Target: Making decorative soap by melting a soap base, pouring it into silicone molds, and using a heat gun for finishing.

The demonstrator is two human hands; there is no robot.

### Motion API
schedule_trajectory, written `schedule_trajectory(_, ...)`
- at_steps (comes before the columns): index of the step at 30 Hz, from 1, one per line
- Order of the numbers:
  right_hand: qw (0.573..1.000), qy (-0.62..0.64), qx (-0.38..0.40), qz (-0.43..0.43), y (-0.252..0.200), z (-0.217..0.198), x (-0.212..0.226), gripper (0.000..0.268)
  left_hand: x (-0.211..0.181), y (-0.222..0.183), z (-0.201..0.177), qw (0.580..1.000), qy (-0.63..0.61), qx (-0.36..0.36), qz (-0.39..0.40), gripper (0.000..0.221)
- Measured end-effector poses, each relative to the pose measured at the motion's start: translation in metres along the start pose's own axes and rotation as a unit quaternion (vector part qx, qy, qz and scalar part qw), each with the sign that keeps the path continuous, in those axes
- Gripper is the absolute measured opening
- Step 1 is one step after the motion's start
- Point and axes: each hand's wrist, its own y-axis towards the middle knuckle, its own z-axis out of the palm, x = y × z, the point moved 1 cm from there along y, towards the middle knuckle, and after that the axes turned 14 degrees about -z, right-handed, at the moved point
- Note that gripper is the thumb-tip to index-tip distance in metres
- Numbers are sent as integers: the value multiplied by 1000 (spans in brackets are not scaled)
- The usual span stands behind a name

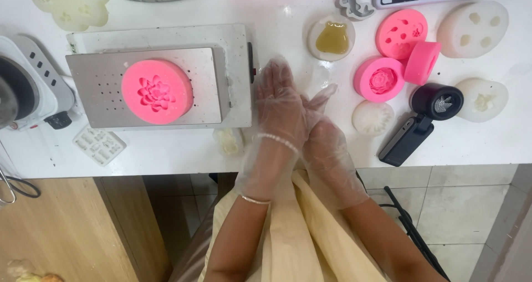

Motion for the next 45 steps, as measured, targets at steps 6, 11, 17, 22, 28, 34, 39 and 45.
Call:
schedule_trajectory(6,994,25,1,-110,-1,-20,15,40,-5,-2,-9,998,-52,11,18,120)
schedule_trajectory(11,974,201,-42,-99,-25,-8,-42,40,-24,-18,-64,990,-58,127,-17,125)
schedule_trajectory(17,738,671,-5,71,-80,-14,-25,65,-2,-100,-83,986,65,154,23,126)
schedule_trajectory(22,675,729,32,106,-87,-9,-21,73,26,-113,-66,988,-24,151,17,124)
schedule_trajectory(28,993,-20,106,-58,-89,-2,-74,54,32,-103,-55,976,-10,216,-12,131)
schedule_trajectory(34,966,216,21,-138,-102,-14,-111,29,35,-97,-51,977,47,207,-5,135)
schedule_trajectory(39,992,-78,2,-99,-100,-48,-39,37,42,-106,-31,983,101,153,26,127)
schedule_trajectory(45,992,-111,-24,-53,-81,-54,2,36,53,-109,-65,990,27,113,75,111)
